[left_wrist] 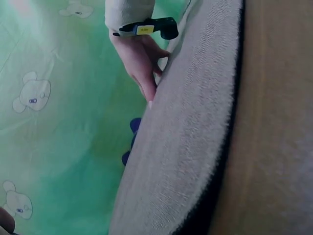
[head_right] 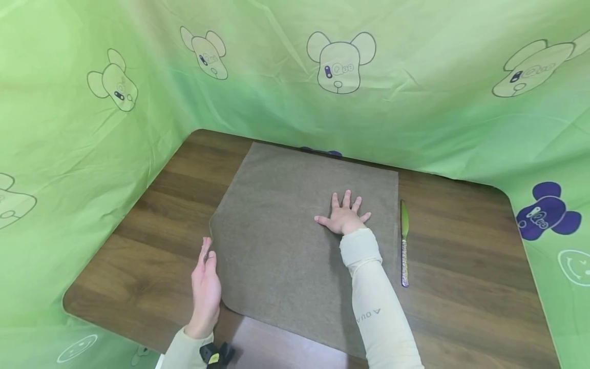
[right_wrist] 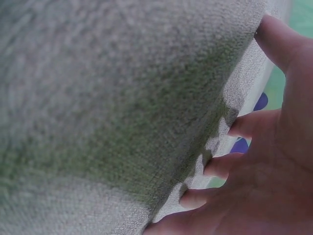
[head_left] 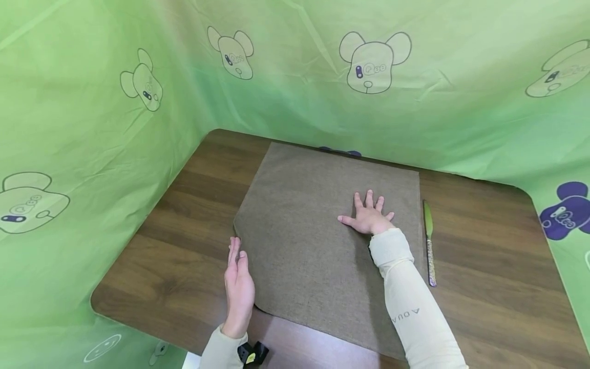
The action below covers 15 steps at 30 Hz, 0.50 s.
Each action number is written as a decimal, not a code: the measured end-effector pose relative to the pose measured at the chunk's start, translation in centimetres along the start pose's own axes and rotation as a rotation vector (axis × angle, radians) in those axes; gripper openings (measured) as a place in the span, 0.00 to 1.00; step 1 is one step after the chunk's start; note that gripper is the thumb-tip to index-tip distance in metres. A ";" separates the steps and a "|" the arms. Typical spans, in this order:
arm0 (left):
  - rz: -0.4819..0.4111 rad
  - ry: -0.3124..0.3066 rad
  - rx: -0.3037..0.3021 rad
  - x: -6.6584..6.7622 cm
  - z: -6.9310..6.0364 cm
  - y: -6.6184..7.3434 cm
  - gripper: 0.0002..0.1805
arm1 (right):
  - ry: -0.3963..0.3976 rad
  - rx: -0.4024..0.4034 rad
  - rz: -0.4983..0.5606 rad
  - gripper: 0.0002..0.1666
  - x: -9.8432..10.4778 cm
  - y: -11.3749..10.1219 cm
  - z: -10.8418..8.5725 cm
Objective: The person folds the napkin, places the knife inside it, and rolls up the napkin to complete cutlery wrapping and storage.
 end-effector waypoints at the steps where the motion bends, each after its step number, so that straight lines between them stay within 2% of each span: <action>1: -0.006 -0.007 -0.006 -0.1 0.1 0.1 0.26 | -0.001 -0.001 0.000 0.57 0.0 0.0 0.0; 10: -0.066 -0.056 -0.057 -1.7 0.5 1.4 0.26 | 0.010 -0.003 0.000 0.57 0.0 0.1 0.0; 15: -0.052 -0.095 -0.093 -3.0 0.5 2.3 0.25 | 0.022 -0.005 -0.001 0.57 -0.1 0.2 0.1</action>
Point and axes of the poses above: each hand's wrist, its own z-axis towards the middle knuckle, its own x-axis out of the back of the hand, y = z × x, the point moved 7 cm from there along z, towards the middle knuckle, and after that the axes turned 13 degrees about -y, right-handed, at the moved point
